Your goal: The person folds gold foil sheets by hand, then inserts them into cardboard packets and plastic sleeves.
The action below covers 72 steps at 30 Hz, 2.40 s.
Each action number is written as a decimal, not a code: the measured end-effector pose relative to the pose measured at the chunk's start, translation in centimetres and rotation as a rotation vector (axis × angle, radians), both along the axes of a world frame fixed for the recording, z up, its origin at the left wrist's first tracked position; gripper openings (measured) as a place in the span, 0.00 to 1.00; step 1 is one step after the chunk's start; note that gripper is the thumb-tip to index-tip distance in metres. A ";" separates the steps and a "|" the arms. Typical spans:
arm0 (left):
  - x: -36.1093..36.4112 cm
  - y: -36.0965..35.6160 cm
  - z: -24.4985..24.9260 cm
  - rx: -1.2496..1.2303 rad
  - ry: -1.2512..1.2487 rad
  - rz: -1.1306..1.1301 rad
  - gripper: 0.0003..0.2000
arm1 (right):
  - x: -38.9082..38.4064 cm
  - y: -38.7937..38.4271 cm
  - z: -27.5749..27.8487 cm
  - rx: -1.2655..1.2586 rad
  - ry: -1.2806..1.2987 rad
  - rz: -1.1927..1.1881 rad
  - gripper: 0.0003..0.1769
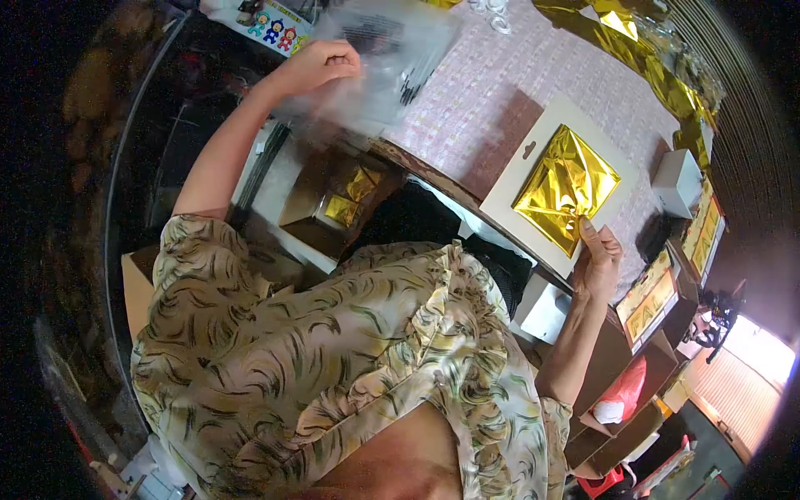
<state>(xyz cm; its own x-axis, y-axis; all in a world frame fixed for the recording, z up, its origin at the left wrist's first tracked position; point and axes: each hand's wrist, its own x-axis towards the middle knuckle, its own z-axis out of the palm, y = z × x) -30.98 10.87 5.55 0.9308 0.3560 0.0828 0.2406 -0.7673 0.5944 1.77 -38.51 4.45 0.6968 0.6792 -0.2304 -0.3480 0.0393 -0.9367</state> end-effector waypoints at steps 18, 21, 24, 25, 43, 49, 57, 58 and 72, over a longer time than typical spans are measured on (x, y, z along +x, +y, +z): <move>26.1 -17.4 -1.9 -0.066 0.025 0.099 0.12 | 4.8 -3.6 -0.5 -0.078 0.070 -0.060 0.03; 24.3 -19.1 -2.8 -0.159 -0.174 0.123 0.18 | 4.4 -3.2 0.1 -0.076 0.078 -0.095 0.03; 22.5 -19.9 -2.9 0.008 -0.153 0.135 0.24 | 5.9 -3.6 -1.2 -0.059 0.131 -0.127 0.04; 22.1 -20.3 -3.1 0.029 -0.137 0.130 0.23 | 6.1 -3.2 -0.9 -0.054 0.140 -0.058 0.05; 21.4 -18.2 -3.1 -0.412 0.084 0.168 0.21 | 6.7 -0.7 0.1 -0.195 0.228 0.093 0.07; 21.4 -17.8 -3.4 -0.451 0.098 0.137 0.20 | 6.1 0.1 0.9 -0.189 0.294 0.047 0.06; 21.1 -18.9 -2.7 -0.274 0.014 0.168 0.14 | 6.4 -0.1 0.5 -0.190 0.272 0.091 0.07; 21.1 -19.1 -2.6 -0.237 -0.004 0.143 0.13 | 6.5 -0.2 0.6 -0.189 0.271 0.089 0.07; 20.2 -21.8 -0.5 0.098 0.086 0.134 0.08 | 7.2 0.0 -0.3 -0.266 0.248 0.115 0.12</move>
<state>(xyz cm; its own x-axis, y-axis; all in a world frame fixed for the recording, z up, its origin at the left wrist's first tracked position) -10.77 -10.92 5.08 0.8808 0.4713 0.0448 0.3913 -0.7781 0.4913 9.02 -38.47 4.13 0.5204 0.6433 -0.5615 -0.5534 -0.2467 -0.7955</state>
